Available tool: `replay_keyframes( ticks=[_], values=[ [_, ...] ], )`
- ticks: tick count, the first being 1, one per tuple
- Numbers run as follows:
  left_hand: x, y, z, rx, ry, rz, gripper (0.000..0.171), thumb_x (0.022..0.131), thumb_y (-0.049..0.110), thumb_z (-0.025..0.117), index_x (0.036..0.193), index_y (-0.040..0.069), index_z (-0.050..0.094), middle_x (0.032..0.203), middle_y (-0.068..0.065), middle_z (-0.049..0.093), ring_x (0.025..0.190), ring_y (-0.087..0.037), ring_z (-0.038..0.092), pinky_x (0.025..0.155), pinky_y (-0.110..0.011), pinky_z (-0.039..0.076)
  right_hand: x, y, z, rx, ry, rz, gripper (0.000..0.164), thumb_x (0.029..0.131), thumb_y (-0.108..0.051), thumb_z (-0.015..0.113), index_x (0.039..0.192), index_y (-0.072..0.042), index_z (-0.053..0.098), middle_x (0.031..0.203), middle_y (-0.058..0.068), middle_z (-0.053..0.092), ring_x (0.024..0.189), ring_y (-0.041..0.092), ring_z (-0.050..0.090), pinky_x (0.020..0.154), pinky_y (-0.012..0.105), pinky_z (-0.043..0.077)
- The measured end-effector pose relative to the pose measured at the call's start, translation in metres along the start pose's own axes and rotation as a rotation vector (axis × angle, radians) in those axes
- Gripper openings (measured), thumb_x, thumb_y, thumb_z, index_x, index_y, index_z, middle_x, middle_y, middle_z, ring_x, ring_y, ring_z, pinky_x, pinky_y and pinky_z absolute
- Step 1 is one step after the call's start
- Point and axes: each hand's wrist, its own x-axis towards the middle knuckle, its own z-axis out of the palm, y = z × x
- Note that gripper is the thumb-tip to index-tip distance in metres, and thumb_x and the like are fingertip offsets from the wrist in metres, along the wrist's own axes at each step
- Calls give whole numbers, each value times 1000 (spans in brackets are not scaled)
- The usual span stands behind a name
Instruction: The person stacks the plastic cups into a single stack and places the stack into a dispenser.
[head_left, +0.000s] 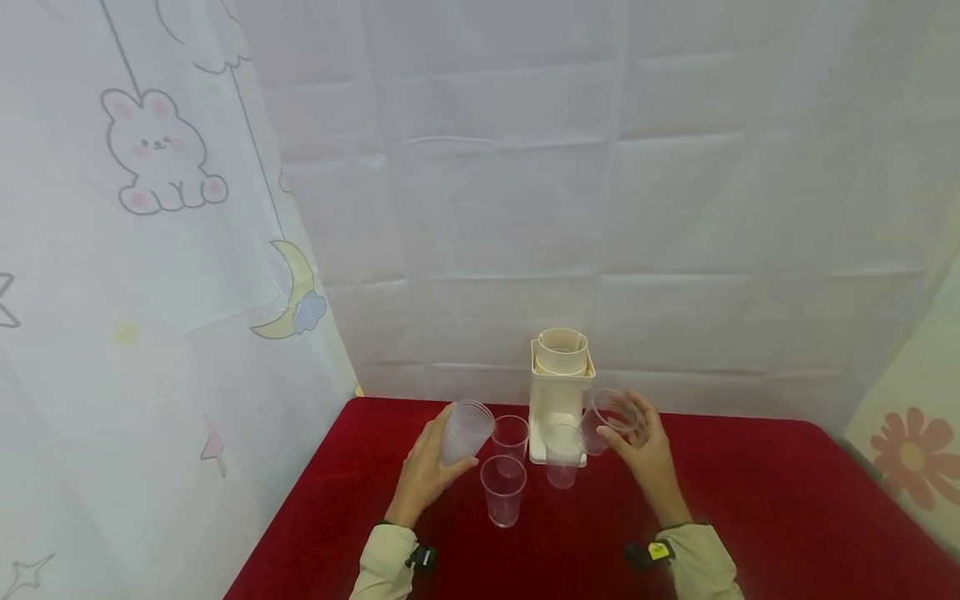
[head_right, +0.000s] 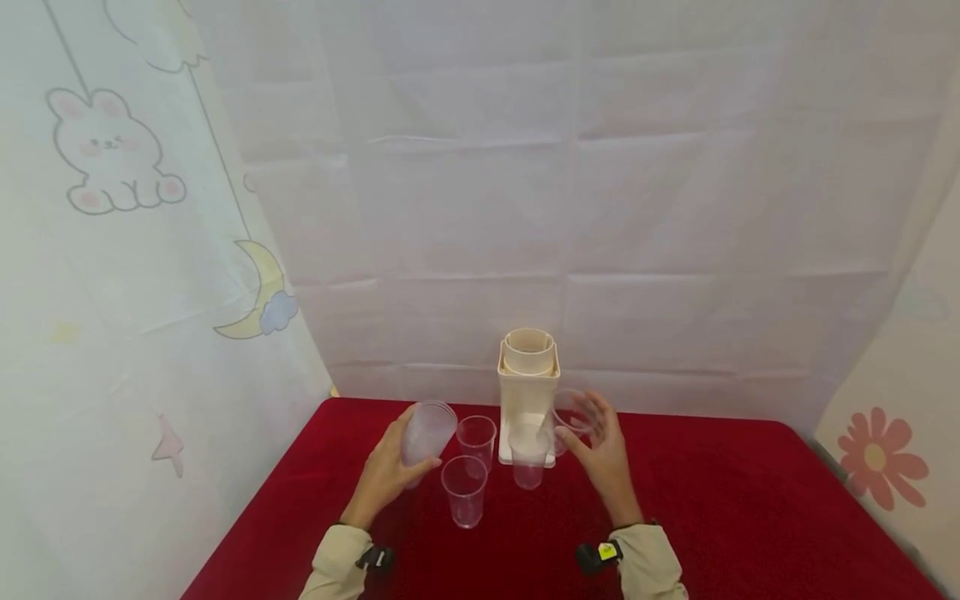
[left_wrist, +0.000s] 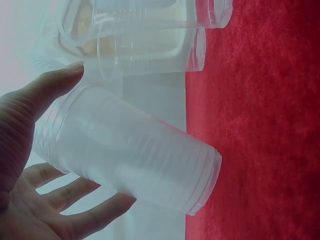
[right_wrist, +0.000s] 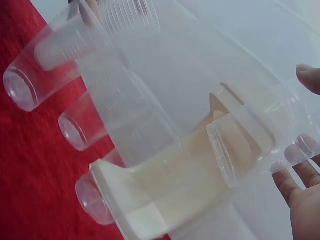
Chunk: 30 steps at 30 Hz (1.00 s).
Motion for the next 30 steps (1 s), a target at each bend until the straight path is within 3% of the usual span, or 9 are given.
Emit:
replay_keyframes(
  ticks=[6, 10, 14, 21, 23, 30],
  values=[
    [0, -2, 0, 12, 0, 7, 91, 78, 40, 85, 154, 28, 36, 134, -9, 55, 109, -28, 57, 79, -55, 54, 3, -4, 11, 46, -32, -42, 71, 87, 9, 69, 148, -1, 33, 145, 30, 43, 120, 23, 58, 98, 21, 46],
    [2, -4, -1, -13, 5, -8, 90, 76, 43, 85, 151, 28, 38, 131, -8, 54, 107, -27, 57, 75, -52, 55, 4, -4, 18, 67, -50, -60, 71, 87, 10, 69, 147, 2, 32, 143, 32, 43, 116, 14, 59, 97, 19, 45],
    [4, -5, -2, -92, 9, -42, 88, 73, 40, 87, 149, 28, 42, 130, -7, 55, 108, -27, 57, 75, -49, 55, 4, -2, 21, 74, -66, -64, 73, 87, 11, 69, 147, 7, 29, 143, 30, 44, 113, 11, 60, 98, 19, 45],
    [7, -7, -3, -244, -3, -68, 87, 69, 30, 89, 144, 27, 46, 126, -7, 52, 113, -25, 49, 82, -46, 50, 3, -3, 23, 73, -69, -73, 72, 87, 10, 69, 148, -1, 32, 144, 29, 44, 113, 10, 60, 101, 19, 43],
    [8, -9, -3, -277, -11, -68, 87, 68, 30, 90, 144, 26, 46, 127, -7, 51, 115, -25, 47, 83, -45, 49, 4, -3, 24, 81, -70, -81, 72, 87, 10, 69, 148, 2, 31, 143, 30, 43, 113, 10, 59, 101, 19, 43],
    [8, -11, -3, -306, -38, -70, 85, 71, 35, 89, 144, 25, 47, 120, -5, 51, 111, -22, 47, 84, -44, 48, 6, -4, 28, 102, -80, -106, 74, 86, 13, 68, 148, 9, 28, 142, 31, 44, 117, 18, 58, 99, 20, 44]
  ],
)
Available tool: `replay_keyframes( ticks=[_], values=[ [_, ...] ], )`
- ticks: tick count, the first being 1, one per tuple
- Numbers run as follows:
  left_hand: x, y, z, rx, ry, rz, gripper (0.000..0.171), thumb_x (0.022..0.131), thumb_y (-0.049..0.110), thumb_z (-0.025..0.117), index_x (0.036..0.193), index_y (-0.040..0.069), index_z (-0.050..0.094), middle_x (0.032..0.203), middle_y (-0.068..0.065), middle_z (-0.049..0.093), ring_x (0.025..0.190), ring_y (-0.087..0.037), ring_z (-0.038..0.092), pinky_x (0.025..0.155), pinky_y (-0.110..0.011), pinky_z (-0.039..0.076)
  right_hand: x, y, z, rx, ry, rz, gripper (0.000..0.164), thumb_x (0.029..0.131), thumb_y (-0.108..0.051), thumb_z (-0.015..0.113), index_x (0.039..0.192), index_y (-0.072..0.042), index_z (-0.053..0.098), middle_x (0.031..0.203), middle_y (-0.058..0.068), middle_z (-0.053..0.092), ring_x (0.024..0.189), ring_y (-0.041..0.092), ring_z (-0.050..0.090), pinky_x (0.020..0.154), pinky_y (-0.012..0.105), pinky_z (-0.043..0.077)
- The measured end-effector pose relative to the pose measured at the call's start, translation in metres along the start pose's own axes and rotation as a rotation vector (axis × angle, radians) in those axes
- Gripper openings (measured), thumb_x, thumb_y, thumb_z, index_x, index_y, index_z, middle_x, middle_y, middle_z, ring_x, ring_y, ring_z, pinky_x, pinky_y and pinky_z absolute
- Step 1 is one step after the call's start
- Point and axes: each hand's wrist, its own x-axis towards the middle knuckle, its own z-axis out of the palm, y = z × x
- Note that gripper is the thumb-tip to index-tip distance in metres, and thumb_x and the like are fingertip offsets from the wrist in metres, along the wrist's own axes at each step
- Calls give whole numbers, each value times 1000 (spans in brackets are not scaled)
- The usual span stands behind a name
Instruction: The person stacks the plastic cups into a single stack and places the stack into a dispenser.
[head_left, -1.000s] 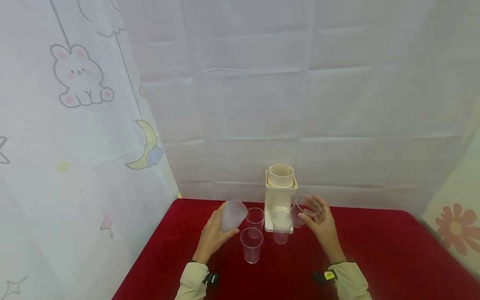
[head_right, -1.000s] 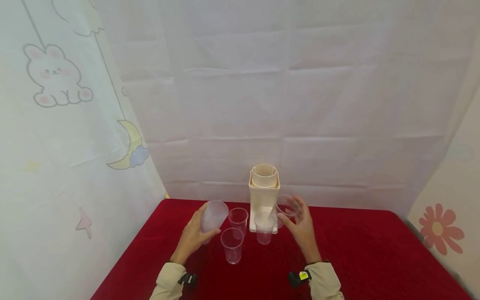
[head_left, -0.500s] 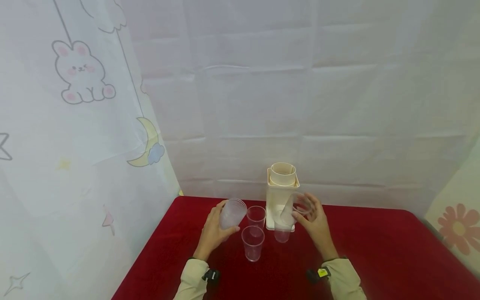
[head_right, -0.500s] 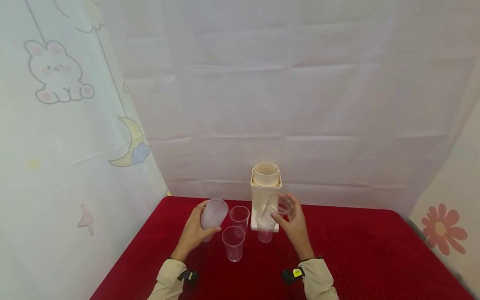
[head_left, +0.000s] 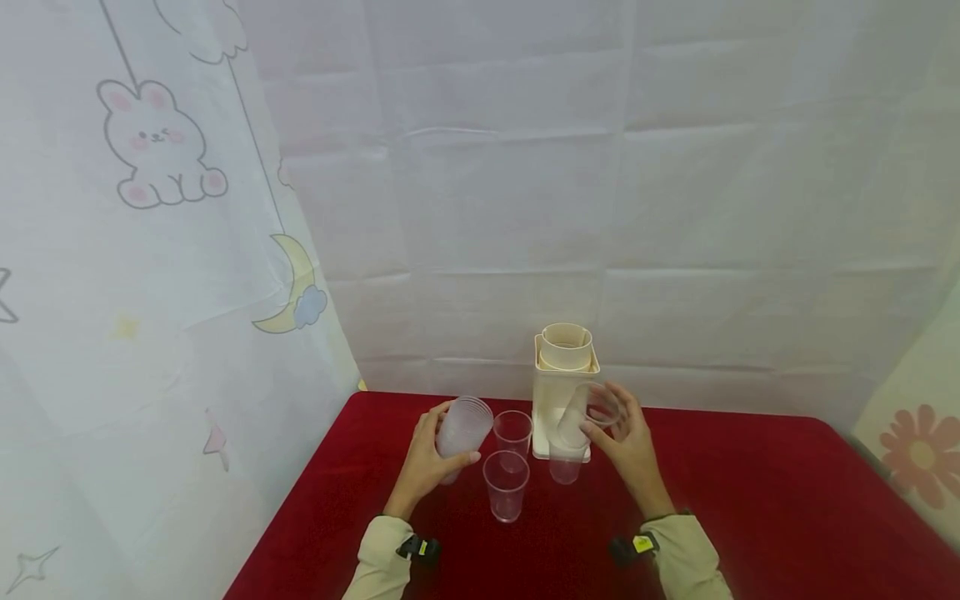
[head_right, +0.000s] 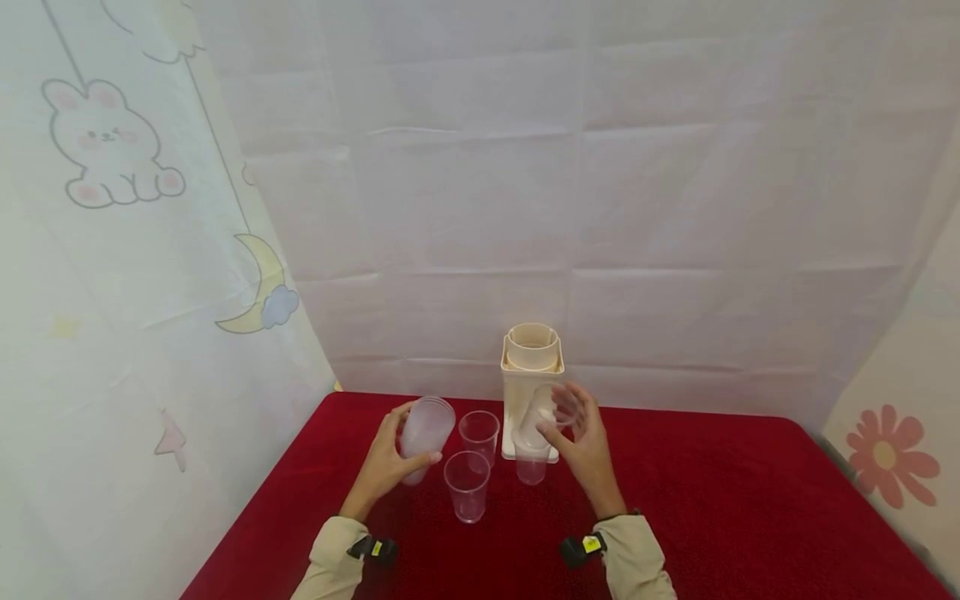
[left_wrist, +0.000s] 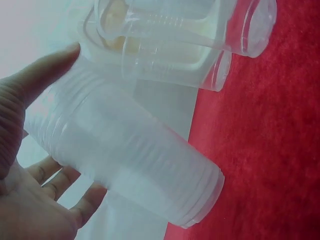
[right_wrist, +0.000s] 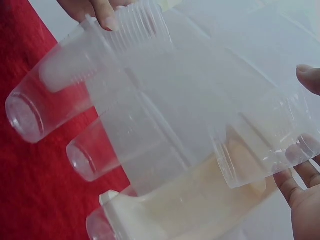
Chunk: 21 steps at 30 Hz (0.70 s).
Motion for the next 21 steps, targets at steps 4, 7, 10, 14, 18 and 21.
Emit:
replay_keyframes(
  ticks=[4, 7, 10, 14, 18, 21],
  values=[
    [0, 1, 1, 2, 0, -1, 86, 71, 35, 89, 146, 26, 46, 120, -5, 53, 112, -22, 47, 83, -44, 48, 4, -1, 5, 8, -23, -28, 74, 86, 12, 69, 149, 5, 30, 143, 29, 45, 122, 22, 54, 100, 22, 44],
    [0, 1, 1, 1, 7, 8, 88, 71, 35, 89, 147, 28, 45, 121, -5, 54, 112, -22, 47, 83, -44, 48, 8, -1, 10, 35, -37, -45, 75, 86, 13, 68, 149, 4, 30, 144, 30, 44, 124, 22, 52, 100, 24, 45],
    [0, 1, 2, 6, 11, 21, 90, 71, 34, 89, 148, 28, 44, 120, -6, 54, 111, -22, 46, 81, -43, 48, 11, -2, 15, 71, -41, -47, 76, 84, 16, 68, 148, 7, 29, 144, 31, 44, 125, 23, 52, 100, 26, 46],
    [-1, 1, 3, 4, 11, 31, 94, 71, 33, 89, 151, 23, 42, 120, -7, 54, 111, -23, 45, 80, -43, 47, 12, -2, 19, 75, -44, -35, 77, 84, 16, 67, 149, 6, 29, 144, 30, 44, 125, 22, 52, 100, 27, 46],
    [-1, 1, 3, 8, 15, 36, 95, 71, 34, 89, 152, 21, 41, 121, -8, 54, 112, -23, 44, 80, -43, 46, 14, -3, 21, 59, -45, -30, 77, 85, 15, 68, 151, 4, 28, 145, 28, 44, 127, 23, 50, 101, 27, 45],
    [0, 1, 3, 18, 21, 43, 94, 71, 34, 89, 152, 22, 41, 120, -8, 54, 111, -24, 44, 80, -43, 45, 15, -5, 22, 61, -47, -31, 77, 85, 14, 68, 151, 4, 28, 145, 27, 44, 128, 25, 48, 101, 27, 45]
  ],
)
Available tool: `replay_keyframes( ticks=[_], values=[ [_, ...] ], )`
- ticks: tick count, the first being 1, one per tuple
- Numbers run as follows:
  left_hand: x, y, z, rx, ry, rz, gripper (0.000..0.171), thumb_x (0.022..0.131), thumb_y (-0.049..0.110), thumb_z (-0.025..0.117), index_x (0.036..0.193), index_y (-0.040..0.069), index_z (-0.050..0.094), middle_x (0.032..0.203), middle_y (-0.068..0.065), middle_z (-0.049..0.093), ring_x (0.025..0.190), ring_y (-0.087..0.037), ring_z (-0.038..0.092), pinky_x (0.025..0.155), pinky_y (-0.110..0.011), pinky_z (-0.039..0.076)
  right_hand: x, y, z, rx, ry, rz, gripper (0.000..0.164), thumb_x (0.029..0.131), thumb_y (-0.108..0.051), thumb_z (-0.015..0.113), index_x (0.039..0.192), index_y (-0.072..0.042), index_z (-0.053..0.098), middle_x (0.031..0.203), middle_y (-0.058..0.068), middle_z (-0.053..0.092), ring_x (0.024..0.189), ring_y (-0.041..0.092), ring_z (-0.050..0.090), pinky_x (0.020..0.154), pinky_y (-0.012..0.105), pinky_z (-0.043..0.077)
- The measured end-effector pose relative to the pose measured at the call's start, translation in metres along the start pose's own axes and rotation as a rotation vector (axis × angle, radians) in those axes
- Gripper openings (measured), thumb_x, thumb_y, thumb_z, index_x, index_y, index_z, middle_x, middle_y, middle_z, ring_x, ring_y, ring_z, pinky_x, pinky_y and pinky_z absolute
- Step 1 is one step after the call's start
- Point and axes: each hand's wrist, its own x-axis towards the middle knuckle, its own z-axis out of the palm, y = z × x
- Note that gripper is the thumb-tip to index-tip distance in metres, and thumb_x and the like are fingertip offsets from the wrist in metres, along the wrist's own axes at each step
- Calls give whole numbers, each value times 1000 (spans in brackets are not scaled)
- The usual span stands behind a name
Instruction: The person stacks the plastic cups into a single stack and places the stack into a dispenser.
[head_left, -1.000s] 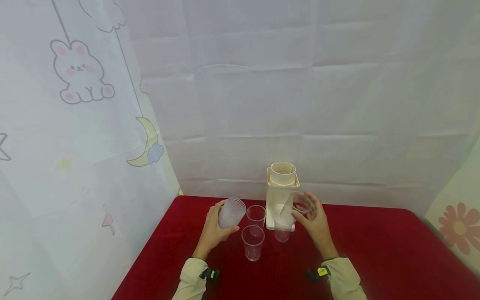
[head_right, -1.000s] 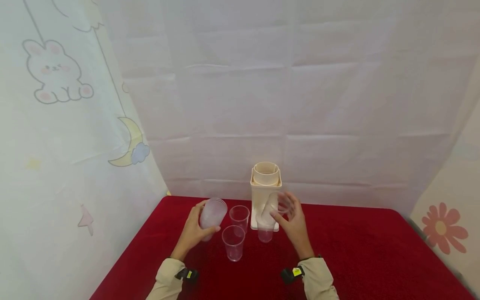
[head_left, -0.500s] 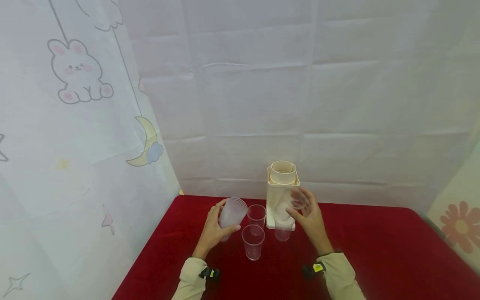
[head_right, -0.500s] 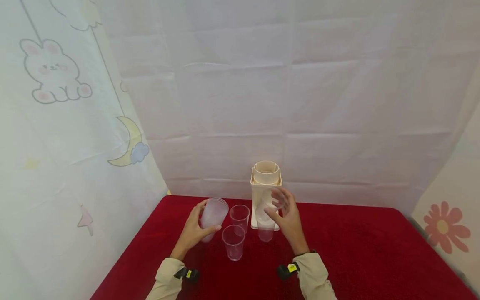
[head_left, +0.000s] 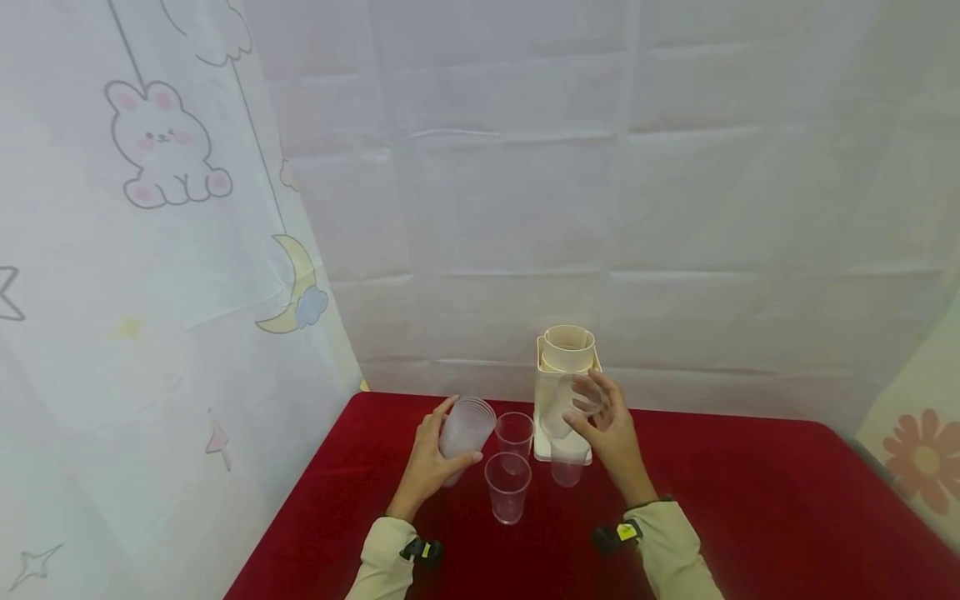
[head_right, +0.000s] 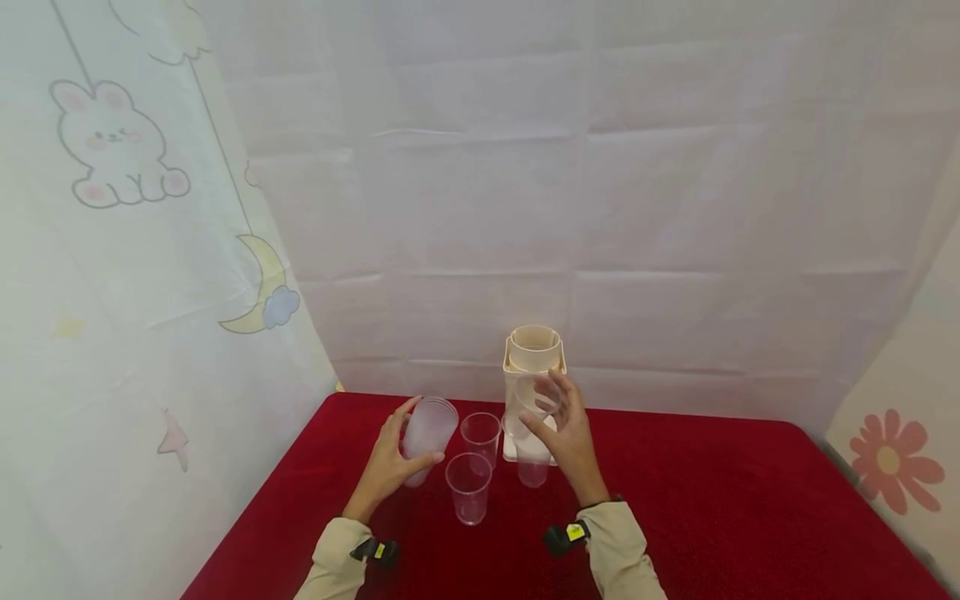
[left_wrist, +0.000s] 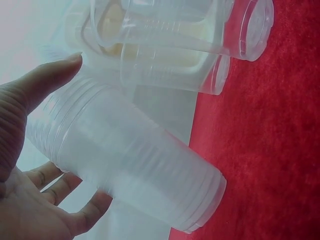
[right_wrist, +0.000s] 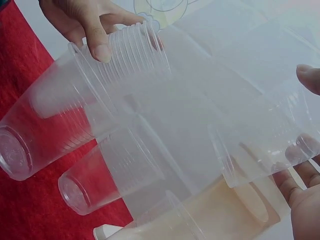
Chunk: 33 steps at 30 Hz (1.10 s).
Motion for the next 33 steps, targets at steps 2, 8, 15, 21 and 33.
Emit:
replay_keyframes(
  ticks=[2, 8, 15, 21, 33],
  values=[
    [0, 0, 0, 1, 2, 3, 94, 71, 34, 89, 152, 23, 42, 119, -8, 54, 110, -24, 44, 79, -43, 45, 0, -1, 0, 1, 0, 3, 77, 85, 14, 68, 151, 4, 28, 145, 27, 44, 128, 26, 48, 101, 26, 45],
    [-1, 0, 0, -1, -2, -1, 92, 72, 35, 88, 151, 28, 42, 119, -7, 54, 111, -23, 44, 79, -42, 45, 0, 0, 2, -5, 1, 2, 77, 85, 14, 67, 150, 5, 27, 144, 27, 44, 128, 28, 48, 101, 26, 44],
    [-1, 0, 0, 1, -7, -7, 92, 72, 36, 88, 151, 29, 41, 120, -6, 53, 112, -22, 43, 80, -43, 46, 1, -1, 6, 8, -10, 4, 77, 85, 13, 68, 151, 2, 28, 145, 26, 44, 128, 27, 48, 101, 25, 45],
    [1, 2, -1, 1, -11, -6, 92, 73, 33, 88, 152, 25, 41, 120, -7, 53, 112, -23, 44, 79, -43, 47, 3, 0, 8, 16, -10, -2, 77, 85, 14, 67, 151, -1, 30, 145, 27, 44, 127, 23, 49, 101, 24, 44],
    [-1, 4, -1, 11, -7, 1, 92, 72, 34, 88, 151, 25, 43, 118, -6, 53, 110, -22, 44, 80, -43, 46, 4, 1, 14, 16, -41, -31, 76, 84, 15, 67, 149, 3, 30, 143, 27, 45, 127, 33, 48, 103, 29, 44]
  ],
)
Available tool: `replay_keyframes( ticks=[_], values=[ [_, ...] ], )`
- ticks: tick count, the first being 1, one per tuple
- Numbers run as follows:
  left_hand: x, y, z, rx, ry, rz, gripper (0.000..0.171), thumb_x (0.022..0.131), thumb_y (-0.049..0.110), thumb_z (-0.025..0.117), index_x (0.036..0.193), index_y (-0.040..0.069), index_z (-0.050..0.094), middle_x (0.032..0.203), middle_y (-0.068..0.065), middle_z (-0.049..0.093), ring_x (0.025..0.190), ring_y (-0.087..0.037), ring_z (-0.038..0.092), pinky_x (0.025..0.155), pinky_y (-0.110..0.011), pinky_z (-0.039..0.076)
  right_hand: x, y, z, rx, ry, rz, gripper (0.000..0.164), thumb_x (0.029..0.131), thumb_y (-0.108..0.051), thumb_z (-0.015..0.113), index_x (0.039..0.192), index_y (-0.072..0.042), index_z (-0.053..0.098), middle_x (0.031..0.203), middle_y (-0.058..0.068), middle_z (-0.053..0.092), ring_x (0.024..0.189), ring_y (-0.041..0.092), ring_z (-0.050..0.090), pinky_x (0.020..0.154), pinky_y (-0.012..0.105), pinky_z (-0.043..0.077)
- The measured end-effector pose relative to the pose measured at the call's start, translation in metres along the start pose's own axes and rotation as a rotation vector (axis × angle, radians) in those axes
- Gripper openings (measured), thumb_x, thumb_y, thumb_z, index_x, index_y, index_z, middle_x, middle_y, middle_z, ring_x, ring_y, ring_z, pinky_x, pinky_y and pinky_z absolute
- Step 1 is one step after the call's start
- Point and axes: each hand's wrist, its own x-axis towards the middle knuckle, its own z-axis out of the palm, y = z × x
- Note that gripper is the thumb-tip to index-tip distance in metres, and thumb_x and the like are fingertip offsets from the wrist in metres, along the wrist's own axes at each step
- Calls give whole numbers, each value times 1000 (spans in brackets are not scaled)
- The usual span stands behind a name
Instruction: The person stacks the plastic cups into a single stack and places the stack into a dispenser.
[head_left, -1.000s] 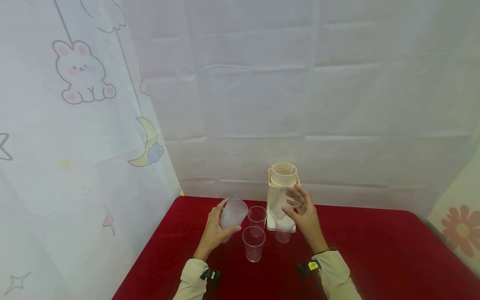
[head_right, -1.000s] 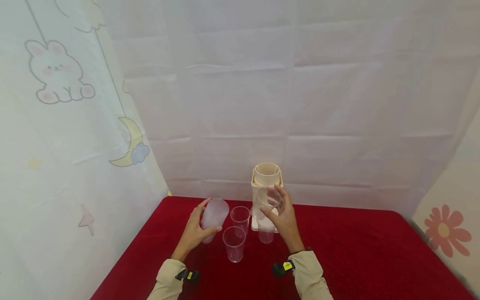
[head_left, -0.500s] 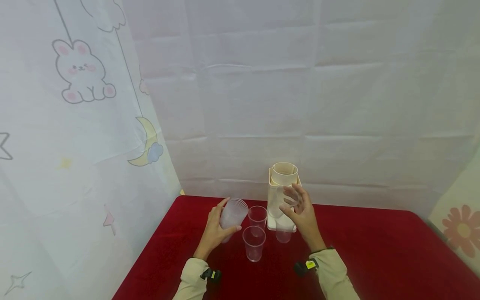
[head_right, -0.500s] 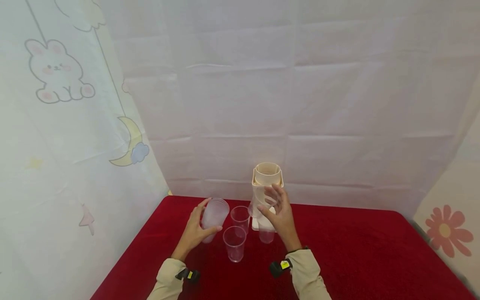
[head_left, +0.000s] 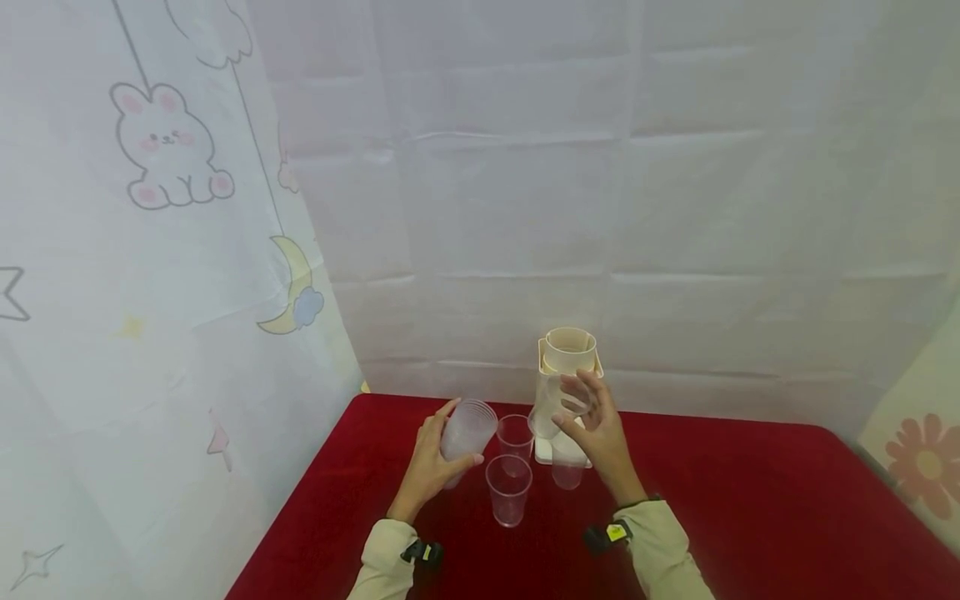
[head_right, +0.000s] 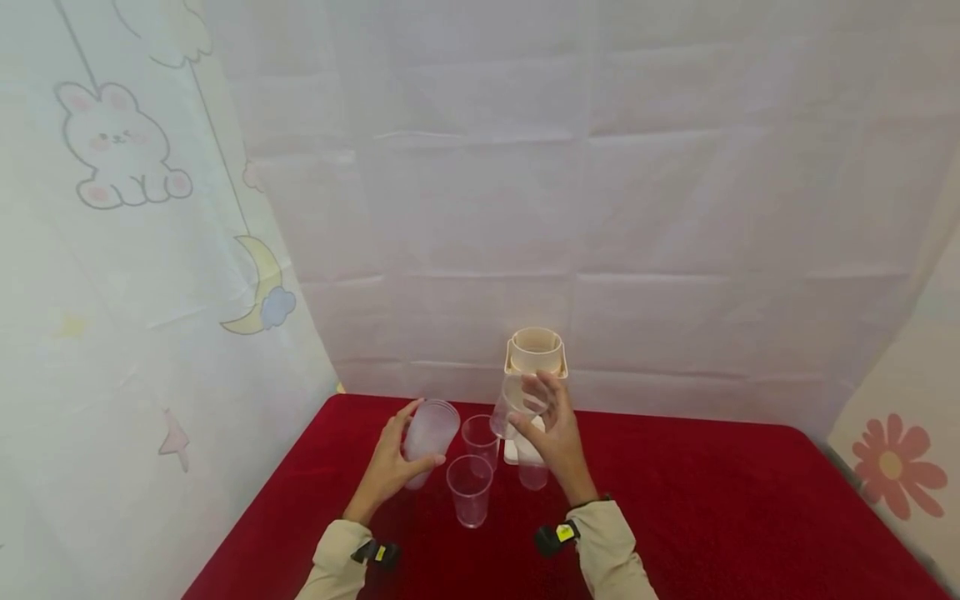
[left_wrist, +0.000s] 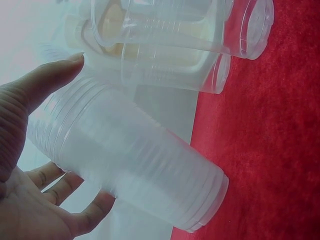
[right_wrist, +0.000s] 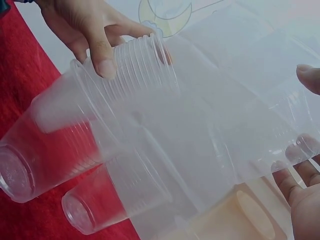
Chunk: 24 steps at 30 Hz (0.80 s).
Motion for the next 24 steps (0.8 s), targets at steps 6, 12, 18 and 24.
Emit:
replay_keyframes(
  ticks=[6, 12, 18, 24],
  values=[
    [-5, 0, -3, -11, -11, 21, 93, 71, 34, 89, 151, 24, 43, 118, -6, 53, 109, -21, 44, 80, -42, 45, -7, -8, 8, -20, 6, -13, 75, 84, 14, 68, 149, 5, 30, 143, 27, 46, 129, 32, 48, 104, 30, 44],
    [-8, 2, -5, -32, -24, 22, 91, 72, 34, 88, 151, 26, 43, 120, -6, 53, 110, -22, 43, 79, -41, 46, -11, -10, 14, -21, 23, -4, 75, 84, 15, 68, 149, 2, 32, 142, 26, 46, 129, 30, 48, 104, 31, 44],
    [-8, 3, -4, -29, -23, 20, 91, 72, 35, 87, 151, 27, 43, 120, -6, 53, 110, -22, 43, 79, -41, 45, -9, -10, 17, -4, 17, -25, 74, 84, 16, 67, 148, 6, 31, 142, 29, 46, 129, 28, 48, 103, 29, 44],
    [-8, 2, -4, -21, -28, 15, 90, 72, 36, 87, 150, 31, 42, 122, -6, 53, 110, -21, 44, 80, -41, 45, -8, -12, 20, 21, 13, -36, 74, 83, 18, 66, 147, 9, 30, 142, 31, 45, 129, 29, 48, 103, 29, 44]
  ],
)
